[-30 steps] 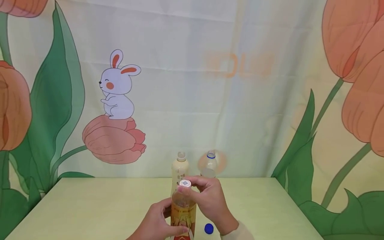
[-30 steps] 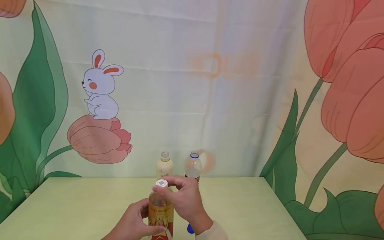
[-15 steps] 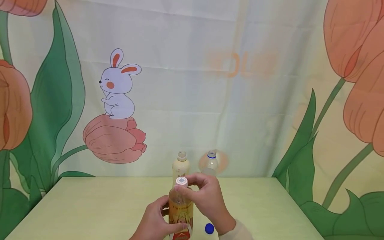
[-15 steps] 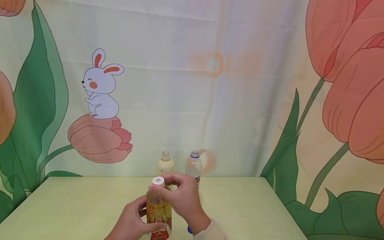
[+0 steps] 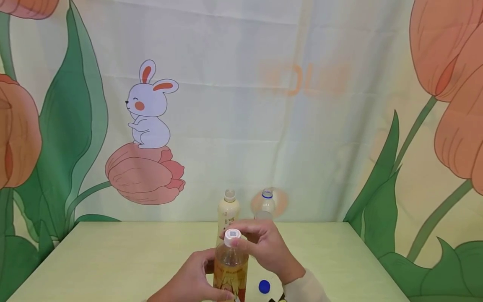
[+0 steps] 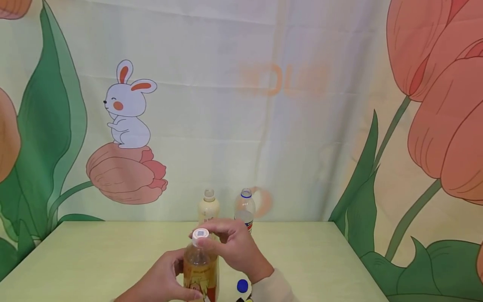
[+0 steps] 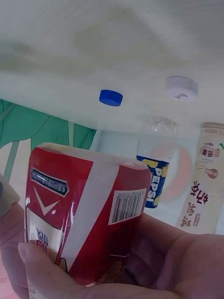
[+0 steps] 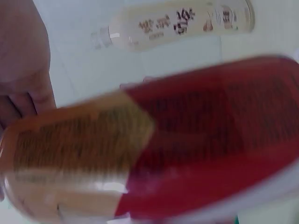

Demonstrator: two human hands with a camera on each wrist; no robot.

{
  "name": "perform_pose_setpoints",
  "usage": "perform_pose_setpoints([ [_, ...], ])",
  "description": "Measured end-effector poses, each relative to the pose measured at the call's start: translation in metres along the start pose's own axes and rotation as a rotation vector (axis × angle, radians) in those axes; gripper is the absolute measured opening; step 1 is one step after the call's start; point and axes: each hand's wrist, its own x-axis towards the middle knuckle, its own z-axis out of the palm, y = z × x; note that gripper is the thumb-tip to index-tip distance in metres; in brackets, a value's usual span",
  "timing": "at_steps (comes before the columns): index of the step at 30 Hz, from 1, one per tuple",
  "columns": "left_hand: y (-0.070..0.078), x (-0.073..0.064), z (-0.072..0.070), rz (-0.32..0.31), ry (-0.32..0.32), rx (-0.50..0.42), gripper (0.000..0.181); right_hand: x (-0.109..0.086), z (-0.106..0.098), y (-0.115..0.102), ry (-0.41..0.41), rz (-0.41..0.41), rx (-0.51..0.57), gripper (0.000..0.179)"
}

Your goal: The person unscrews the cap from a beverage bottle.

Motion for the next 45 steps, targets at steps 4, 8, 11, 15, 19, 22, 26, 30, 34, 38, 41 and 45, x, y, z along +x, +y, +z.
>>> perform_pose_setpoints([
  [4, 0.000, 0.002, 0.002, -0.068, 0.012, -0.032, 0.059, 0.000, -0.006, 0.001, -0.023, 0.117, 0.008, 0.023],
  [8, 0.000, 0.004, 0.006, -0.108, 0.071, -0.019, 0.064, 0.001, 0.003, -0.001, 0.178, 0.191, -0.047, 0.020],
  [11, 0.003, 0.004, 0.008, -0.105, 0.095, 0.005, 0.065, 0.001, 0.011, -0.006, 0.307, 0.199, -0.099, 0.018],
  [15, 0.006, 0.002, 0.006, -0.082, 0.076, 0.011, 0.062, -0.001, 0.009, -0.011, 0.252, 0.131, -0.116, 0.017],
  [19, 0.007, 0.000, 0.002, -0.035, 0.014, -0.007, 0.057, 0.000, -0.004, -0.011, 0.017, 0.099, -0.048, 0.020],
  [22, 0.006, 0.000, 0.001, -0.029, 0.002, -0.014, 0.057, 0.001, -0.011, -0.009, -0.087, 0.145, -0.011, 0.024],
  [26, 0.004, 0.000, 0.002, -0.063, 0.051, -0.003, 0.062, 0.002, -0.004, -0.007, 0.045, 0.232, -0.038, 0.027],
  [30, 0.002, 0.001, 0.004, -0.081, 0.087, 0.019, 0.065, 0.004, 0.011, -0.008, 0.297, 0.306, -0.129, 0.027],
  [34, 0.003, 0.002, 0.005, -0.090, 0.083, 0.016, 0.065, 0.004, 0.017, -0.012, 0.366, 0.260, -0.157, 0.020],
  [38, 0.005, -0.001, 0.001, -0.065, 0.035, -0.012, 0.062, 0.004, 0.008, -0.011, 0.156, 0.165, -0.049, 0.020],
  [41, 0.005, -0.002, -0.001, -0.044, 0.015, -0.020, 0.060, 0.004, -0.003, -0.009, -0.019, 0.195, 0.035, 0.025],
  [45, 0.005, -0.002, 0.000, -0.065, 0.048, -0.013, 0.062, 0.005, -0.003, -0.007, -0.016, 0.271, 0.042, 0.029],
])
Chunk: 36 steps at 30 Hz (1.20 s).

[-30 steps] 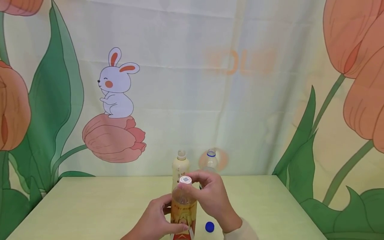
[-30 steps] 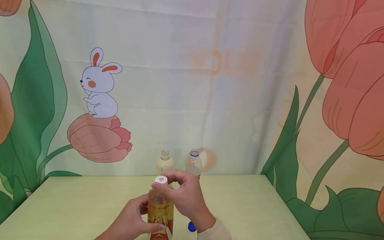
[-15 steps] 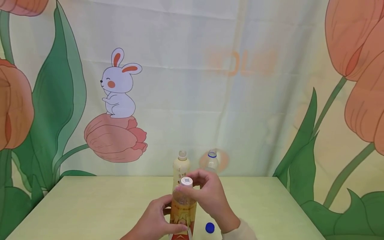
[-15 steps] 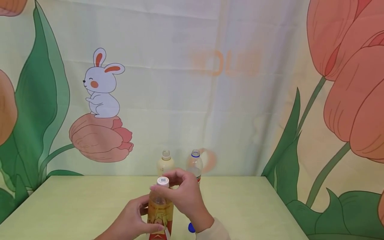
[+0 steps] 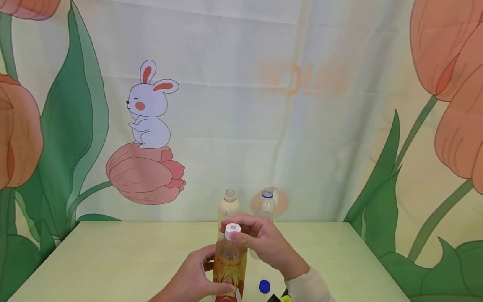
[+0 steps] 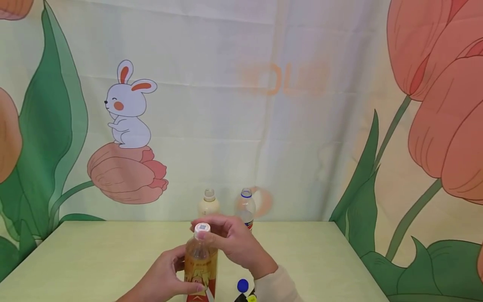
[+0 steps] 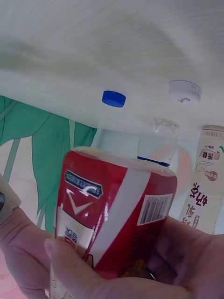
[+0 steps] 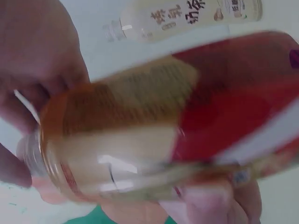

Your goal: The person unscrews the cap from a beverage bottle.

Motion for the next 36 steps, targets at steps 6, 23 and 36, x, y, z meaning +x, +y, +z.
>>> perform_pose_setpoints([
  [6, -0.001, 0.003, 0.004, -0.018, 0.083, 0.058, 0.066, 0.002, 0.019, -0.002, 0.358, 0.024, -0.097, 0.027],
  [23, -0.006, 0.005, 0.002, 0.063, 0.088, 0.098, 0.063, 0.001, 0.006, 0.002, 0.166, -0.085, -0.067, 0.026],
  [36, -0.004, 0.006, 0.001, 0.039, 0.074, 0.082, 0.064, 0.002, 0.003, -0.003, 0.101, -0.147, -0.099, 0.021],
])
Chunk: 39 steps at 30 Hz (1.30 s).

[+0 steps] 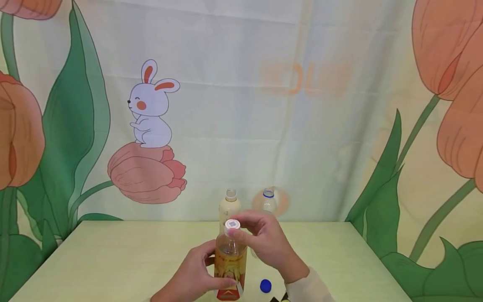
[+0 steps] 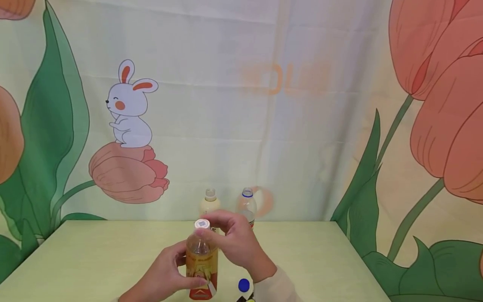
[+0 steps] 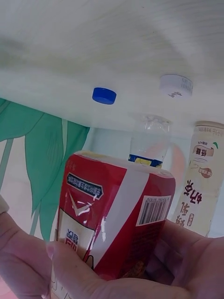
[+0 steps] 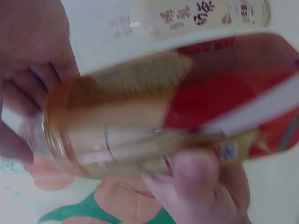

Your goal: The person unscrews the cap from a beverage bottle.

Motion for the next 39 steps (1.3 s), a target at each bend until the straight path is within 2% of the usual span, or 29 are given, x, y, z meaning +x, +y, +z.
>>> perform_pose_setpoints([
  [3, 0.000, 0.000, -0.001, 0.010, 0.002, 0.002, 0.064, 0.001, -0.008, 0.003, -0.137, -0.051, 0.022, 0.023],
  [5, -0.001, -0.001, -0.001, 0.009, 0.007, 0.002, 0.064, 0.001, -0.008, 0.004, -0.139, -0.029, 0.034, 0.024],
  [7, -0.001, -0.001, 0.000, 0.021, 0.016, 0.008, 0.063, 0.001, -0.003, 0.003, -0.053, 0.016, 0.018, 0.023],
  [11, 0.000, 0.001, 0.003, 0.057, 0.028, 0.021, 0.062, -0.001, 0.011, -0.002, 0.190, 0.101, -0.036, 0.022],
  [13, 0.001, 0.001, 0.003, 0.062, 0.024, 0.022, 0.061, -0.001, 0.015, -0.004, 0.246, 0.104, -0.066, 0.021],
  [15, 0.003, 0.001, 0.003, 0.053, 0.021, 0.016, 0.062, 0.000, 0.015, -0.005, 0.216, 0.071, -0.082, 0.018],
  [16, 0.004, 0.001, 0.002, 0.049, 0.020, 0.014, 0.062, 0.000, 0.013, -0.006, 0.176, 0.062, -0.073, 0.016],
  [19, 0.005, 0.000, 0.001, 0.033, 0.008, 0.013, 0.063, 0.001, 0.004, -0.007, -0.001, 0.046, -0.017, 0.017],
  [21, 0.004, -0.001, 0.000, 0.033, 0.003, 0.015, 0.063, 0.001, -0.002, -0.005, -0.097, 0.072, 0.042, 0.022],
  [23, 0.003, -0.001, 0.001, 0.030, -0.002, 0.012, 0.063, 0.001, -0.004, -0.003, -0.135, 0.104, 0.091, 0.030],
  [25, 0.002, -0.001, 0.001, 0.034, 0.004, 0.015, 0.063, 0.000, -0.001, -0.001, -0.096, 0.127, 0.133, 0.039],
  [28, 0.001, -0.001, 0.002, 0.024, 0.014, 0.009, 0.062, -0.001, 0.008, -0.001, 0.069, 0.140, 0.145, 0.046],
  [30, 0.001, -0.001, 0.002, 0.017, 0.019, 0.010, 0.061, -0.001, 0.014, -0.002, 0.191, 0.143, 0.124, 0.043],
  [32, 0.002, -0.001, 0.002, 0.009, 0.023, 0.013, 0.061, -0.001, 0.017, -0.003, 0.276, 0.137, 0.098, 0.036],
  [35, 0.002, -0.001, 0.002, 0.005, 0.027, 0.020, 0.061, -0.001, 0.018, -0.003, 0.294, 0.110, 0.088, 0.027],
  [39, 0.002, -0.002, 0.001, 0.008, 0.032, 0.013, 0.062, -0.002, 0.015, -0.001, 0.185, 0.057, 0.119, 0.021],
])
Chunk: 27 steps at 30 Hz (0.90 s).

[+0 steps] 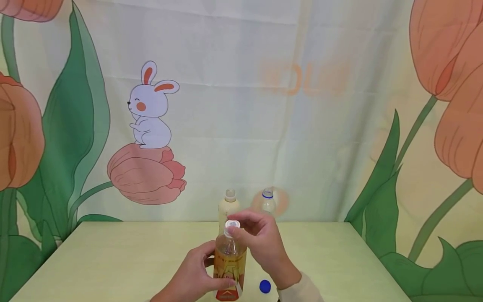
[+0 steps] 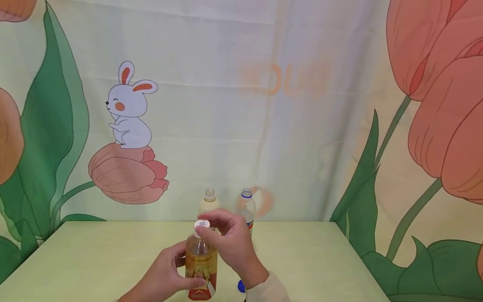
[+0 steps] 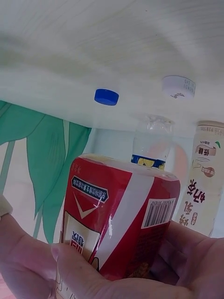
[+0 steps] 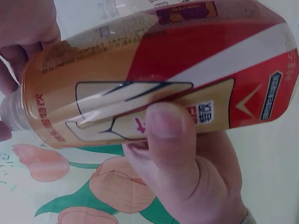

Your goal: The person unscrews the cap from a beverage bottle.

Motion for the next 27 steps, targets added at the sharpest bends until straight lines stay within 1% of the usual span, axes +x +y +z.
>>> perform_pose_setpoints([
  [3, -0.0012, 0.0002, -0.0004, -0.001, -0.003, 0.004, 0.063, -0.0006, -0.0015, 0.0011, -0.069, 0.004, 0.013, 0.026],
  [5, -0.0018, 0.0001, -0.0008, -0.004, -0.004, 0.009, 0.064, -0.0009, -0.0008, 0.0010, -0.075, 0.024, 0.011, 0.030],
  [7, -0.0021, 0.0002, -0.0009, -0.010, -0.004, 0.009, 0.065, -0.0007, 0.0008, 0.0009, -0.043, 0.046, 0.000, 0.032],
  [11, -0.0027, 0.0001, -0.0017, -0.017, -0.002, 0.007, 0.064, 0.0005, 0.0044, 0.0009, 0.067, 0.085, -0.056, 0.039],
  [14, -0.0030, -0.0006, -0.0029, -0.028, -0.008, 0.011, 0.064, 0.0009, 0.0055, 0.0012, 0.098, 0.088, -0.097, 0.037],
  [16, -0.0032, -0.0010, -0.0039, -0.035, -0.013, 0.009, 0.064, 0.0008, 0.0049, 0.0013, 0.076, 0.070, -0.097, 0.031],
  [18, -0.0035, -0.0012, -0.0045, -0.037, -0.014, 0.009, 0.065, 0.0002, 0.0038, 0.0010, 0.031, 0.055, -0.079, 0.026],
  [22, -0.0046, -0.0009, -0.0052, -0.030, -0.012, 0.004, 0.067, -0.0015, 0.0018, 0.0012, -0.058, 0.063, -0.035, 0.030],
  [24, -0.0052, -0.0010, -0.0054, -0.034, -0.013, 0.003, 0.067, -0.0017, 0.0023, 0.0015, -0.060, 0.083, -0.033, 0.034],
  [27, -0.0060, -0.0014, -0.0053, -0.035, -0.008, 0.004, 0.065, -0.0005, 0.0049, 0.0022, -0.004, 0.099, -0.065, 0.039],
])
